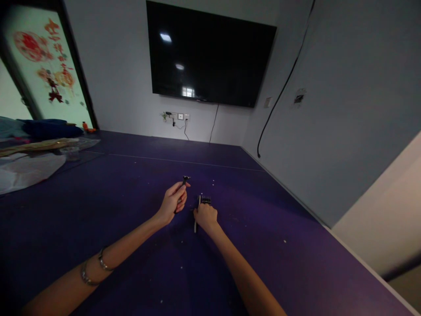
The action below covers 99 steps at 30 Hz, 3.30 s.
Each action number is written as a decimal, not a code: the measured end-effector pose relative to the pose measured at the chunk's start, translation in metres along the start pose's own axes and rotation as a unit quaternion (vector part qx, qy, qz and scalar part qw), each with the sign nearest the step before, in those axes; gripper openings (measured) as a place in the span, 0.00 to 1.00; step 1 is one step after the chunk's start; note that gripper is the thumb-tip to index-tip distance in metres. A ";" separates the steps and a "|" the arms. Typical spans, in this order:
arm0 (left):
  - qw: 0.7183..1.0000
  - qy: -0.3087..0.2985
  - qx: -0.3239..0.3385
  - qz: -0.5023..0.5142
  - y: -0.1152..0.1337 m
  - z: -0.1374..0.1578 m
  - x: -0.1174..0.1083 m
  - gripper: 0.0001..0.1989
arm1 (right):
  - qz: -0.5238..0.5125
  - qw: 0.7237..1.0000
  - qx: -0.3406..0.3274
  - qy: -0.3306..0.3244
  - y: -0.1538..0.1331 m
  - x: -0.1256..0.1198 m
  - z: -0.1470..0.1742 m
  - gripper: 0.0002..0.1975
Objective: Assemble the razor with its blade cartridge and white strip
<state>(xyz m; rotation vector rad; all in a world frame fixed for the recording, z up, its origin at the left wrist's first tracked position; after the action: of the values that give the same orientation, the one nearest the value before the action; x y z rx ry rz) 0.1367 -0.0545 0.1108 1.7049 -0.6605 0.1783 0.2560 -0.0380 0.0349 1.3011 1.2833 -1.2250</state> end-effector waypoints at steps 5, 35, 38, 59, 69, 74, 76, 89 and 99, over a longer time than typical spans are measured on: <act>0.999 -0.001 -0.008 -0.033 -0.015 -0.006 -0.010 0.09 | -0.011 1.000 0.003 -0.001 0.009 -0.003 -0.005 0.23; 0.996 -0.019 -0.048 -0.076 -0.041 -0.009 -0.020 0.12 | -0.158 0.977 -0.105 0.101 0.057 0.003 -0.054 0.08; 0.996 -0.019 -0.050 -0.077 -0.043 -0.008 -0.021 0.12 | -0.178 0.969 -0.116 0.128 0.058 -0.004 -0.053 0.08; 0.995 0.002 -0.047 -0.085 -0.046 -0.005 -0.021 0.14 | -0.382 0.918 -0.063 0.081 0.072 -0.024 -0.068 0.16; 0.998 0.012 -0.013 -0.060 -0.046 -0.006 -0.027 0.17 | -0.384 0.910 -0.125 0.091 0.052 -0.057 -0.054 0.16; 0.990 -0.037 0.008 -0.134 -0.043 -0.003 -0.019 0.11 | -0.361 0.908 -0.174 0.126 0.037 -0.080 -0.039 0.16; 0.987 -0.055 0.019 -0.150 -0.044 -0.002 -0.016 0.10 | -0.350 0.909 -0.184 0.132 0.033 -0.086 -0.033 0.15; 0.981 -0.087 0.030 -0.171 -0.046 0.000 -0.013 0.11 | -0.350 0.899 -0.227 0.131 0.016 -0.104 -0.015 0.15; 0.980 -0.087 0.037 -0.175 -0.047 0.000 -0.013 0.11 | -0.342 0.900 -0.233 0.136 0.015 -0.106 -0.013 0.15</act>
<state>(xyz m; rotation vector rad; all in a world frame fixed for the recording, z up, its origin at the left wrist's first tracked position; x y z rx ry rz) 0.1498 -0.0454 0.0648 1.8930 -0.4743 -0.1992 0.2747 -0.0361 0.1406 0.6896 2.2011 -1.0915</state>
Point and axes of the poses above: each hand's wrist, its own z-axis away from the middle knuckle, its own x-axis out of the palm, y = z × x, the point moved 6 cm from there along -z, towards the middle knuckle, and after that the axes turned 8 degrees about z, right-handed, at the moved point
